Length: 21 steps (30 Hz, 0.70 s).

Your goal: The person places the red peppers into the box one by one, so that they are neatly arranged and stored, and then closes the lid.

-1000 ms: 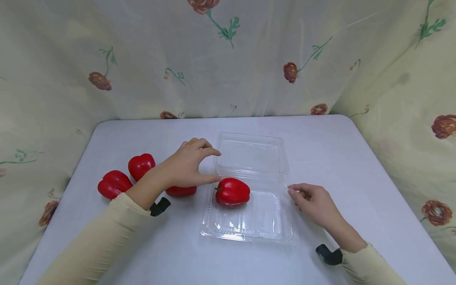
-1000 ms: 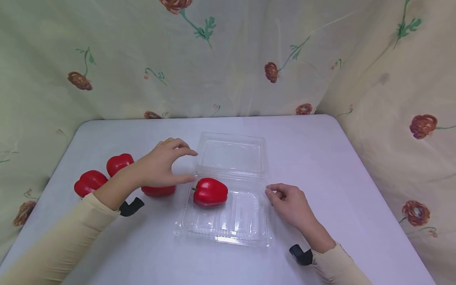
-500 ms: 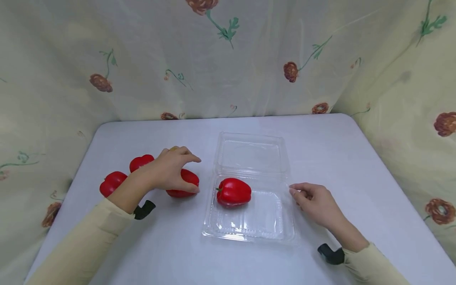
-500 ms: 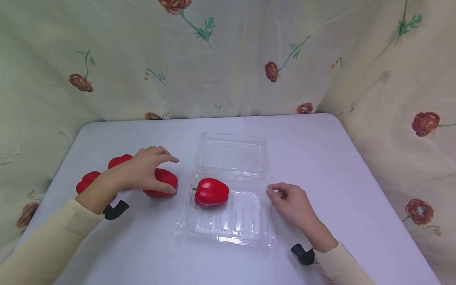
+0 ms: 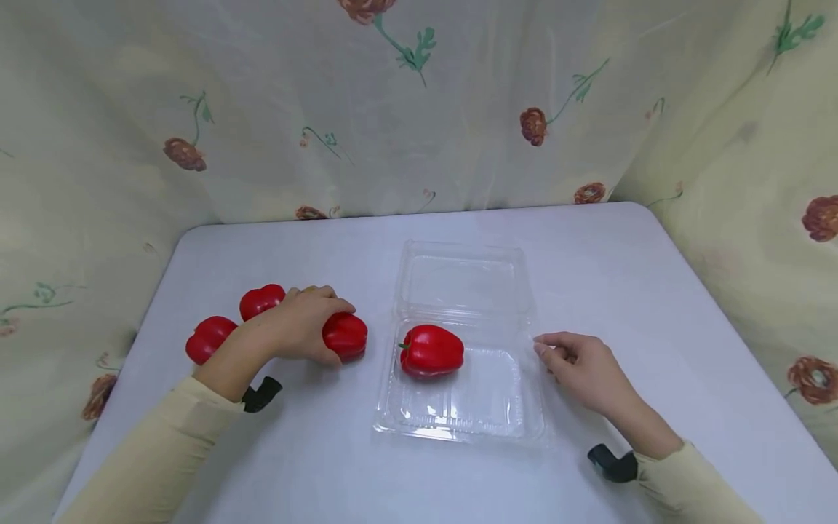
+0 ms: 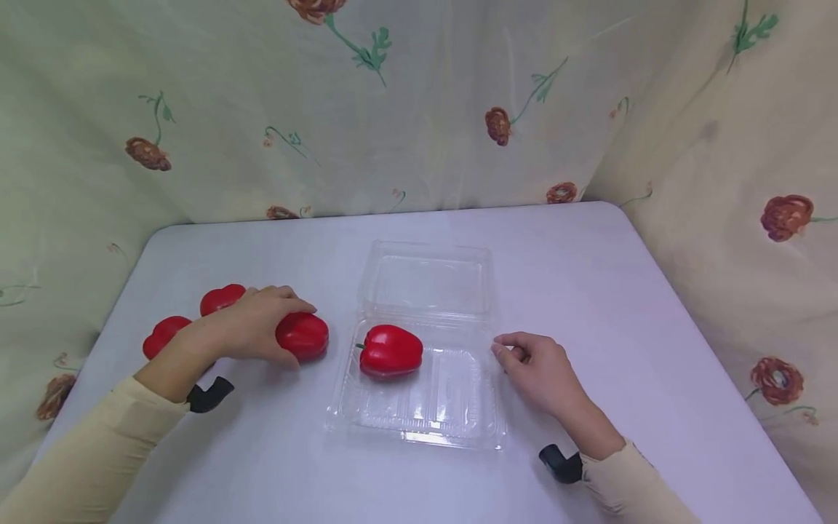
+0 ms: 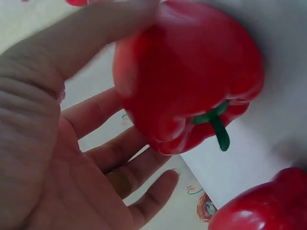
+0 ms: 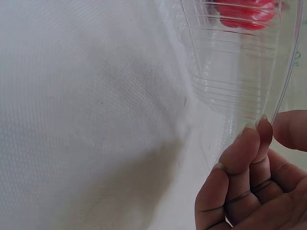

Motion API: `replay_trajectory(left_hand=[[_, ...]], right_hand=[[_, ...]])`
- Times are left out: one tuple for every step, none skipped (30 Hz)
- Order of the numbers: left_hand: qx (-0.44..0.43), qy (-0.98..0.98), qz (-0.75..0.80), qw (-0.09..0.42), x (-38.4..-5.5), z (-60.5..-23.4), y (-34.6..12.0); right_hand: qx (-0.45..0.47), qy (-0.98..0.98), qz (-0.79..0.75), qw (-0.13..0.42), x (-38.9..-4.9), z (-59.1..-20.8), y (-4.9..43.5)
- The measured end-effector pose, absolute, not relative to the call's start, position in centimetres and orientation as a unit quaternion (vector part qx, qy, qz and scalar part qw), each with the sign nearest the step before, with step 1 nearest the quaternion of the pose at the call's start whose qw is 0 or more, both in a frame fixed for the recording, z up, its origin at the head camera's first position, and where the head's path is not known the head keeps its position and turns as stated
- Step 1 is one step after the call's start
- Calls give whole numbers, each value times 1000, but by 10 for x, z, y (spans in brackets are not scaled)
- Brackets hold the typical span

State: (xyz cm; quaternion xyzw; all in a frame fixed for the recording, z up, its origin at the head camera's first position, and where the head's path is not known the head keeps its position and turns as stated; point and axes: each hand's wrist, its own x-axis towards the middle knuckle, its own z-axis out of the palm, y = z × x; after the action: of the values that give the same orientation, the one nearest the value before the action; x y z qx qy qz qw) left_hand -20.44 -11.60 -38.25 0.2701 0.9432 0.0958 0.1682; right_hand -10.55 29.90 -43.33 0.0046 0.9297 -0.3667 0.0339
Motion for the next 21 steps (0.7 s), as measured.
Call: replay_trajectory(left_hand=[[269, 943, 100, 169, -205, -383, -116], [269, 942, 103, 170, -205, -383, -115], [267, 942, 107, 172, -206, -383, -115], [266, 942, 110, 173, -206, -383, -115], [265, 942, 112, 173, -206, -382, -115], [264, 942, 114, 173, -207, -381, -115], [264, 942, 115, 171, -207, -380, -115], [265, 942, 117, 168, -208, -379, -114], [266, 942, 118, 165, -208, -377, -114], [267, 943, 119, 162, -208, -375, -113], [269, 942, 121, 159, -208, -374, -113], [270, 942, 122, 156, -208, -372, -112], [272, 942, 124, 154, -208, -370, -112], [272, 942, 125, 152, -208, -369, -111], [273, 942, 126, 151, -208, -367, -110], [275, 941, 127, 149, -209, -365, -110], [278, 941, 128, 147, -209, -363, -110], [279, 940, 129, 145, -209, -361, -109], [282, 940, 131, 143, -209, -358, -108], [284, 939, 132, 140, -209, -356, -107], [288, 938, 133, 137, -209, -353, -105]], right_hand=[[5, 930, -366, 33, -106, -433, 300], [7, 929, -368, 34, -106, -433, 300], [6, 929, -369, 34, -106, -433, 300], [6, 928, -371, 35, -106, -433, 301], [7, 927, -373, 37, -106, -433, 301], [7, 927, -374, 38, -106, -433, 300], [8, 926, -375, 38, -106, -433, 300], [8, 926, -375, 39, -106, -433, 300], [8, 926, -374, 38, -105, -433, 300], [9, 927, -374, 38, -105, -433, 300], [10, 927, -372, 37, -105, -433, 300], [10, 928, -371, 36, -105, -433, 300], [10, 928, -370, 36, -105, -433, 300], [10, 929, -369, 35, -104, -433, 300], [10, 929, -369, 35, -104, -433, 300], [9, 929, -369, 35, -104, -433, 300], [9, 928, -370, 35, -104, -433, 300], [8, 928, -371, 36, -105, -433, 300], [8, 928, -371, 35, -105, -433, 300], [7, 928, -372, 35, -105, -433, 299], [8, 927, -372, 34, -105, -433, 299]])
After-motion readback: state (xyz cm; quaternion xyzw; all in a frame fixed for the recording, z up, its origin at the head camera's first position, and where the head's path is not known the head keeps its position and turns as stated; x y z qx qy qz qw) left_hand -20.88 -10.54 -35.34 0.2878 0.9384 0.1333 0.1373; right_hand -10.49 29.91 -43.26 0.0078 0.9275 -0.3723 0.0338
